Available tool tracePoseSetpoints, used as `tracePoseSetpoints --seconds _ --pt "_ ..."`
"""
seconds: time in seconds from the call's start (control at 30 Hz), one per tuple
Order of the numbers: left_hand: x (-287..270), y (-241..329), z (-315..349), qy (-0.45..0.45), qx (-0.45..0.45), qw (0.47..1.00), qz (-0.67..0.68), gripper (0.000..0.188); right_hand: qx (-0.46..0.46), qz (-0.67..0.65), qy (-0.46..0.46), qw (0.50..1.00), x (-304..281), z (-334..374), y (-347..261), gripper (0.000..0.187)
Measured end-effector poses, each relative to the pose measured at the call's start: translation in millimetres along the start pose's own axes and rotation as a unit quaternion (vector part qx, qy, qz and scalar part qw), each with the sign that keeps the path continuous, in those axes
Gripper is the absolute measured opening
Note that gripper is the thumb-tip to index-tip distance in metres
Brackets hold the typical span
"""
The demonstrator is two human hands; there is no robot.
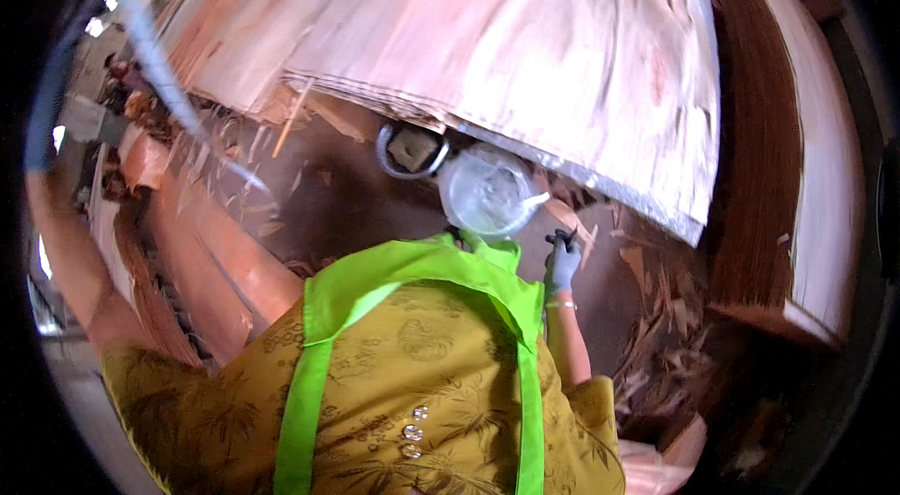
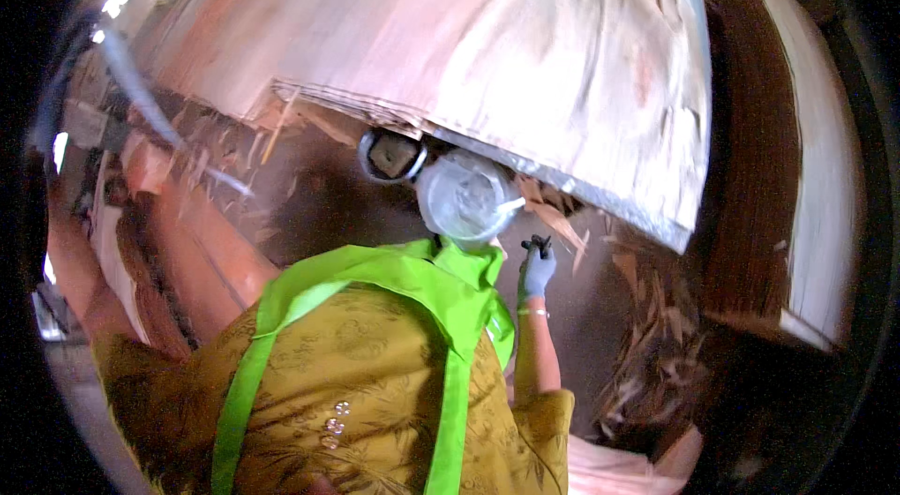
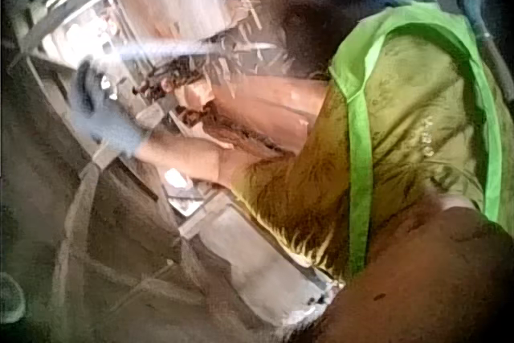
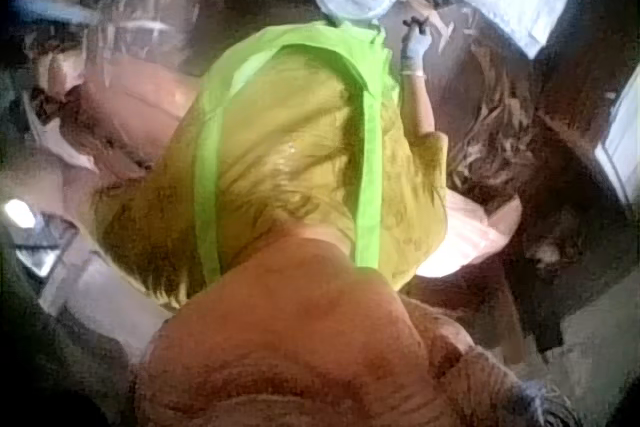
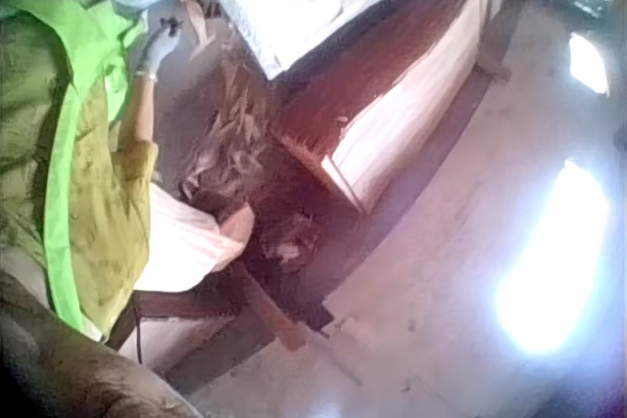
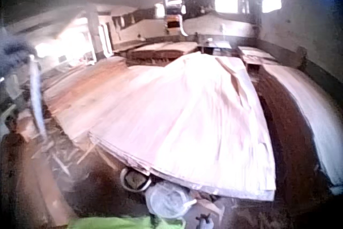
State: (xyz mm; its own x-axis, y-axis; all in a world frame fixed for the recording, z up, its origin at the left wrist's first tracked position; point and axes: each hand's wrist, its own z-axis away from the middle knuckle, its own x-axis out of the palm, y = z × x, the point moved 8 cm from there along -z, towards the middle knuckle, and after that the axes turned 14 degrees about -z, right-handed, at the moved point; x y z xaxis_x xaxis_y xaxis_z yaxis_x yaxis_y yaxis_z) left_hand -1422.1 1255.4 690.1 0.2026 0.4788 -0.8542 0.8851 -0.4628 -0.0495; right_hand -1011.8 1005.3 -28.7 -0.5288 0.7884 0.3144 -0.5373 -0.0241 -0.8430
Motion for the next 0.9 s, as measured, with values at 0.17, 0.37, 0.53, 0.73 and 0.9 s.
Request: tracePoseSetpoints --seconds 0.17,0.37,0.53,0.73,0.9 --pt "114.2 209.8 30.5 -0.206 0.374 0.901 0.071 0.02 -0.144 -0.018 -0.195 0.97 125.6 34.7 -146.2 0.019" --pt "163.1 255.6 81.0 -0.272 0.398 0.873 0.071 0.014 -0.076 -0.048 -0.463 0.882 267.1 154.4 -264.3 0.024" --pt "192.6 249.0 79.6 -0.305 0.352 0.878 0.113 0.016 0.065 -0.108 -0.477 0.87 266.6 165.4 -244.0 0.012" --pt "205.9 192.6 80.2 -0.269 0.181 0.862 0.389 0.021 0.054 -0.091 -0.386 0.916 248.2 157.1 -219.2 0.008" --pt "222.0 157.6 87.2 -0.191 0.189 0.903 0.336 0.023 -0.041 -0.048 -0.38 0.923 245.2 155.9 -207.1 0.008"
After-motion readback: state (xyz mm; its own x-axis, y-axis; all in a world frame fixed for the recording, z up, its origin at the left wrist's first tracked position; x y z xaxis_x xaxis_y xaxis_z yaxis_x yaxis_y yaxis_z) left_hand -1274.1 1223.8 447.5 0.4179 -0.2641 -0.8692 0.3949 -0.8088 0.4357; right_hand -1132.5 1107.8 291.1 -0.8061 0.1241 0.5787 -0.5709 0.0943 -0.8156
